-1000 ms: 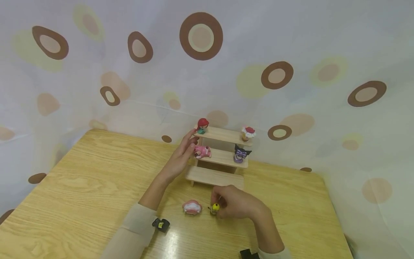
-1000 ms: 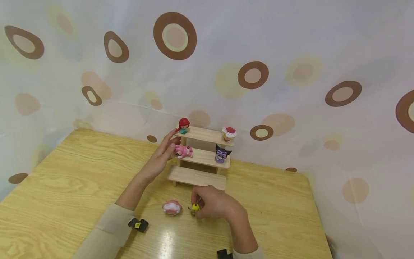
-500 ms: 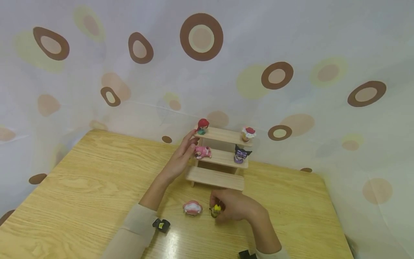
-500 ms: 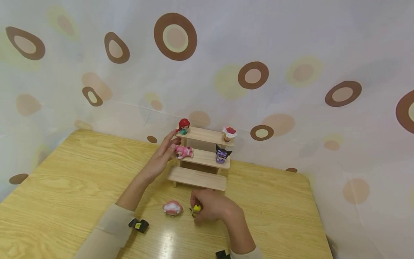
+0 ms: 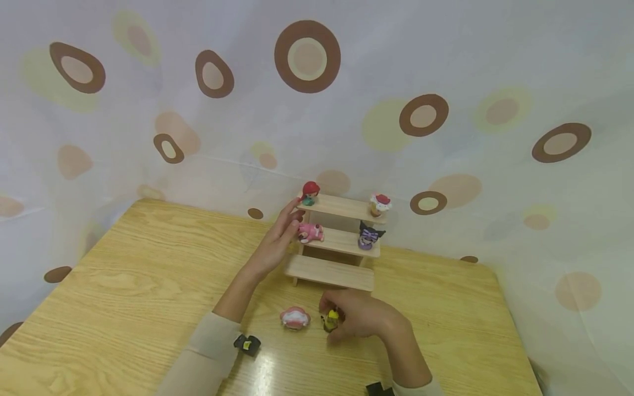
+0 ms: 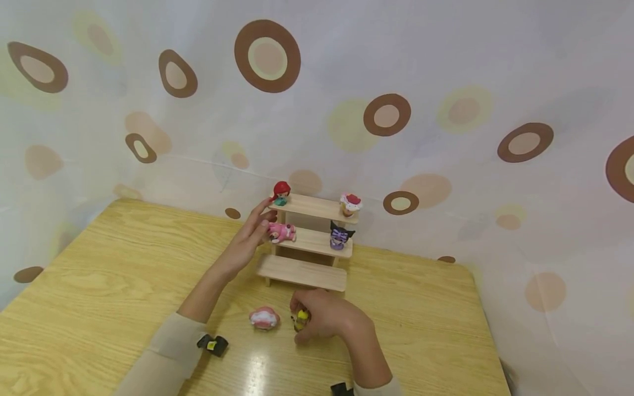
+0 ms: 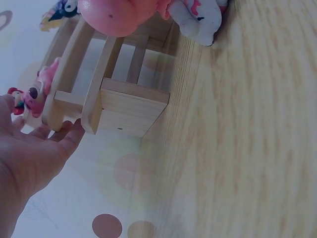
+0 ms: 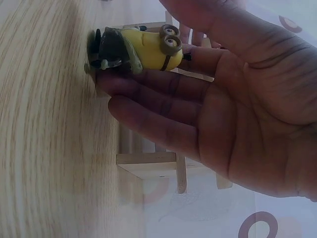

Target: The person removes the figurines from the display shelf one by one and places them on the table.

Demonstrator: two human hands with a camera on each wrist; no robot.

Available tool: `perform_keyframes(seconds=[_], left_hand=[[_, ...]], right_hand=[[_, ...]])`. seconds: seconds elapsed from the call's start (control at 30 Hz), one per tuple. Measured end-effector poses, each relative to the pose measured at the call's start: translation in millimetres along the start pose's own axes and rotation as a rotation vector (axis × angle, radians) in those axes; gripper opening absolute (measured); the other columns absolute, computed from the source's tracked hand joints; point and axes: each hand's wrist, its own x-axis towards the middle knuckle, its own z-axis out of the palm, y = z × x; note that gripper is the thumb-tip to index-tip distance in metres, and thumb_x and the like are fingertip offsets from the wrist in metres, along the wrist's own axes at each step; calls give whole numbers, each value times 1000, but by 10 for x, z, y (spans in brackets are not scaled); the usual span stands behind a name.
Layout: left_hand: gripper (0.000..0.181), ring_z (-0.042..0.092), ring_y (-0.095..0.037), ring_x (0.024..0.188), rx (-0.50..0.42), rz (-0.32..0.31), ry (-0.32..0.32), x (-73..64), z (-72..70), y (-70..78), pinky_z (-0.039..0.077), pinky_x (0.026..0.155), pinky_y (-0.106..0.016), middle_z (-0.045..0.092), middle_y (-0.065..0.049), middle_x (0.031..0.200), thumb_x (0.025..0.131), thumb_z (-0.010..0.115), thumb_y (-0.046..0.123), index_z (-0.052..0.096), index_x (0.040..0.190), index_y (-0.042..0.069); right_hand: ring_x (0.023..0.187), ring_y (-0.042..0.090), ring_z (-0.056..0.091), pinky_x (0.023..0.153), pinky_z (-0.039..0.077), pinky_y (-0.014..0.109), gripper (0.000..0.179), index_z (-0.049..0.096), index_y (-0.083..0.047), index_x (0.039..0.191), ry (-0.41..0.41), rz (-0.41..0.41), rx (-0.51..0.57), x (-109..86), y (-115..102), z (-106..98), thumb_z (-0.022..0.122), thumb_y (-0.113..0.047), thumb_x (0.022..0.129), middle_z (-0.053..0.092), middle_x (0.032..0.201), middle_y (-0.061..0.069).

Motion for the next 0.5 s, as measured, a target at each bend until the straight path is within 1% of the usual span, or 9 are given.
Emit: perform_keyframes(seconds=[0.17, 0.3, 0.5], left_hand=[[56, 28, -31, 158, -2, 11, 4, 14, 0, 0, 31, 125, -54, 32, -14, 170, 117, 37, 30, 19, 169, 32], [56, 28, -33, 158, 1, 16, 6, 18, 2, -1, 32, 124, -55, 32, -15, 170, 117, 37, 28, 18, 170, 29], [56, 29, -32, 158, 12, 13, 13, 16, 3, -5, 33, 123, -57, 34, -15, 169, 117, 37, 28, 18, 170, 30]], right_hand=[[82, 16, 58, 72, 49, 29, 43, 68, -14, 110, 0, -8, -5, -3, 6, -11, 96, -20, 78, 63, 92, -5], [79, 13, 56, 71, 48, 28, 39, 68, -16, 106, -4, -9, -9, -11, 1, -16, 95, -20, 79, 63, 91, -4], [79, 10, 52, 73, 48, 29, 31, 69, -16, 106, -2, -4, -43, -25, -29, -18, 91, -21, 84, 62, 91, -6]])
